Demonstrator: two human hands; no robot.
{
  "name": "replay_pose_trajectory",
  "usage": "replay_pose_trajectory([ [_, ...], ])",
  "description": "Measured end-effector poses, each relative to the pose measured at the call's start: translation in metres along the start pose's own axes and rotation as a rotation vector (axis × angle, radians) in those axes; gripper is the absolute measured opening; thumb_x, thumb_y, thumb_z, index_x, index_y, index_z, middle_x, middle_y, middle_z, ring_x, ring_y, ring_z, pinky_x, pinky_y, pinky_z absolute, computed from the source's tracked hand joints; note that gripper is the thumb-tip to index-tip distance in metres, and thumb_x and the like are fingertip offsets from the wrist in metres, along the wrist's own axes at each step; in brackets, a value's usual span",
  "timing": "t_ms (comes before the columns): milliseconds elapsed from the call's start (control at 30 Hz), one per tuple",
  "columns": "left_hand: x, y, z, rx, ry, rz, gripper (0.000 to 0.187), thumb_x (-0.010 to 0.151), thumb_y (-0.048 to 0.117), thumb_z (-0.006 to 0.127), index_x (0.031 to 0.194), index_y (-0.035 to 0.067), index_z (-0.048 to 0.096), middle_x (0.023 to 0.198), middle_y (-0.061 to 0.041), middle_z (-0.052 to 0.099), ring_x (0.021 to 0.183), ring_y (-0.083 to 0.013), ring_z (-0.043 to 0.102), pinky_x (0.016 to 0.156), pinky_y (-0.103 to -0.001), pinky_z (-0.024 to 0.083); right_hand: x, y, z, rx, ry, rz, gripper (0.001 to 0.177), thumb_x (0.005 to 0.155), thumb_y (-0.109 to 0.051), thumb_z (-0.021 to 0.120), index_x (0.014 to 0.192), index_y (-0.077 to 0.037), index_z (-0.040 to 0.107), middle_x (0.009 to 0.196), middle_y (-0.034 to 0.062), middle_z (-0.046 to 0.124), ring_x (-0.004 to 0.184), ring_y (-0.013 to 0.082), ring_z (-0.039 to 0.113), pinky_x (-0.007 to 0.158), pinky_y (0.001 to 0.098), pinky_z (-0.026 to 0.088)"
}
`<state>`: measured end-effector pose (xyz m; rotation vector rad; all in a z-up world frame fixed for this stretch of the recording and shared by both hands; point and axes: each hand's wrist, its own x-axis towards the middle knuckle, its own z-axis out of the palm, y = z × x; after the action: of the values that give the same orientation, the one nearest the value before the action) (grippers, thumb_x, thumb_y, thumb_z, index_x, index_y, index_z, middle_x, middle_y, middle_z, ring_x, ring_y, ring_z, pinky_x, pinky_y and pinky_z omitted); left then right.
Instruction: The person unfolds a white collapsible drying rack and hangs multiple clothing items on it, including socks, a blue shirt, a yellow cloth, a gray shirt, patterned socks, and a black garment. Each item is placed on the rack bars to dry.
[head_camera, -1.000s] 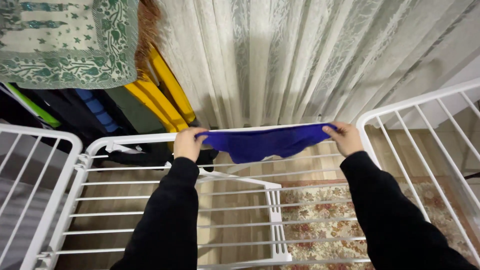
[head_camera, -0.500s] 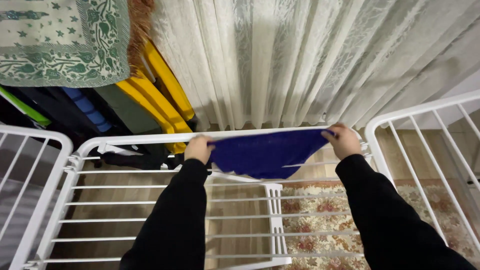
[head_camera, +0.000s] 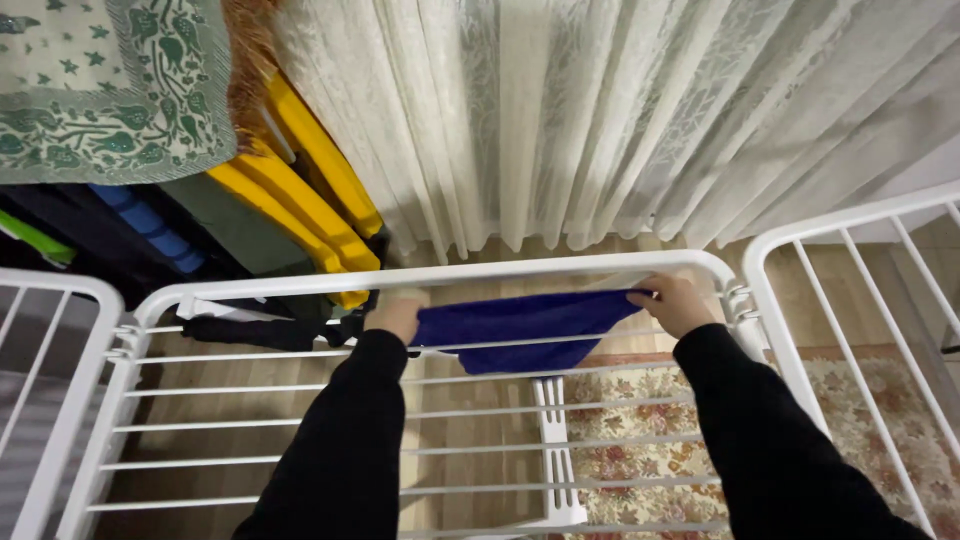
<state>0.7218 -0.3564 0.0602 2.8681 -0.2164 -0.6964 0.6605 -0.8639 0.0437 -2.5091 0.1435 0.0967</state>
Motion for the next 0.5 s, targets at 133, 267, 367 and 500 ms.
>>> replay_pose_trajectory([
  [133, 0.025, -0.008, 0.009, -0.093, 0.154, -0.028, 0.032, 0.101, 0.033, 0.058, 0.133, 0.032, 0.064, 0.141, -0.002, 0.062, 0.137, -0.0255, 0.055, 0.110, -0.046, 0.051, 0.010, -0.010, -0.012, -0.134, 0.173, -0.042, 0.024, 0.091, -0.036, 0.077, 0.110, -0.021, 0.081, 0.097, 0.0080, 0.077, 0.082, 0.0312, 0.075, 0.073, 0.0406, 0.060],
  [267, 0.040, 0.029, 0.016, -0.138, 0.687, -0.118, 0.034, 0.096, 0.034, 0.066, 0.125, 0.019, 0.058, 0.129, -0.008, 0.060, 0.110, -0.0312, 0.067, 0.091, -0.048, 0.059, 0.023, -0.039, 0.001, -0.051, 0.382, 0.174, 0.040, 0.095, -0.050, 0.074, 0.131, -0.037, 0.061, 0.091, 0.0031, 0.076, 0.092, 0.0287, 0.074, 0.087, 0.0408, 0.056],
  [367, 0.044, 0.057, 0.058, -0.306, 0.723, 0.132, 0.040, 0.098, 0.023, 0.064, 0.133, 0.006, 0.053, 0.126, -0.021, 0.061, 0.122, -0.0394, 0.062, 0.103, -0.050, 0.051, 0.013, -0.061, 0.038, 0.013, 0.326, 0.074, 0.047, 0.093, -0.043, 0.077, 0.131, -0.025, 0.055, 0.095, 0.0109, 0.076, 0.094, 0.0331, 0.074, 0.089, 0.0465, 0.056],
  [500, 0.052, 0.063, 0.137, -0.036, 0.501, 0.412, 0.052, 0.096, 0.049, 0.060, 0.136, 0.016, 0.053, 0.133, -0.010, 0.060, 0.130, -0.0290, 0.058, 0.111, -0.044, 0.046, 0.004, -0.052, 0.103, -0.177, -0.024, -0.410, 0.050, 0.086, -0.040, 0.077, 0.129, -0.017, 0.064, 0.121, 0.0106, 0.071, 0.125, 0.0299, 0.064, 0.115, 0.0426, 0.044],
])
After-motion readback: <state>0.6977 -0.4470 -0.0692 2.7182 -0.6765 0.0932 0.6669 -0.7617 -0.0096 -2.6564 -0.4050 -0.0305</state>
